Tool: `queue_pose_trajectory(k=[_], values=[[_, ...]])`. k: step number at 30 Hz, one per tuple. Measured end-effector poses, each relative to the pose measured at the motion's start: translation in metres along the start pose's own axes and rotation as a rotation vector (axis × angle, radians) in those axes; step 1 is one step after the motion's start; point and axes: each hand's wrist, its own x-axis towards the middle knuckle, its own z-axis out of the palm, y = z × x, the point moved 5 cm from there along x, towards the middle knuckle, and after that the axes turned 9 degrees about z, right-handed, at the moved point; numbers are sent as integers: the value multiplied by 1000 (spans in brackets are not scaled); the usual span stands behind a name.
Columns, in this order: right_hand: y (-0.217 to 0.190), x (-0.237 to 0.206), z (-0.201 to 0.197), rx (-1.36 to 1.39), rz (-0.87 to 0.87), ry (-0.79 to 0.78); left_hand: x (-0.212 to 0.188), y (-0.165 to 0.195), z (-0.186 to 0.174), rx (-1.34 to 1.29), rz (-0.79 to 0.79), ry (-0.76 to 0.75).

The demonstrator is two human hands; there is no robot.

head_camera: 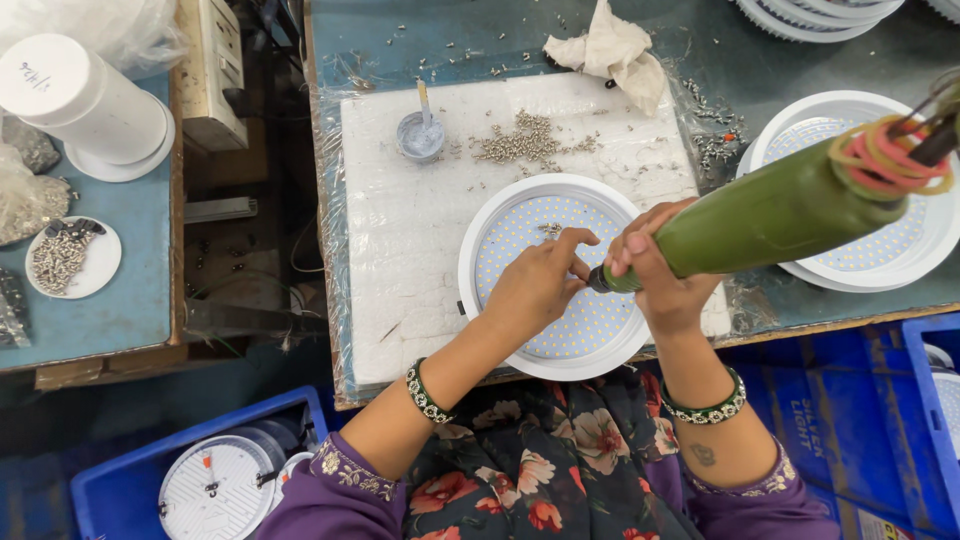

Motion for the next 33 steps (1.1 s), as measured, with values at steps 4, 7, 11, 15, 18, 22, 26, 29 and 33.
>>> queue_pose_trajectory(k=[4, 7, 11, 15, 18, 22, 26, 29, 33], values=[[9, -3, -1, -10, 6, -1, -2, -6, 8, 37, -70, -70], [9, -3, -1, -32, -5, -15, -1, -7, 10, 38, -106, -89], [6, 0, 1, -44, -4, -42, -5, 0, -3, 115, -64, -134], [4, 2, 3, -53, 15, -63, -18, 8, -24, 236, 111, -254], [4, 2, 5, -55, 28, -77, -22, 13, -20, 377, 138, -257], [3, 2, 5, -33, 36, -73, -24, 12, -12, 445, 127, -268], [1, 3, 4, -86, 17, -102, -25, 9, -10, 426, 94, -275], [2, 2, 4, -69, 32, -105, -27, 10, -9, 415, 85, -267], [4, 3, 6, -151, 25, -110, -27, 11, -9, 422, 92, -255]])
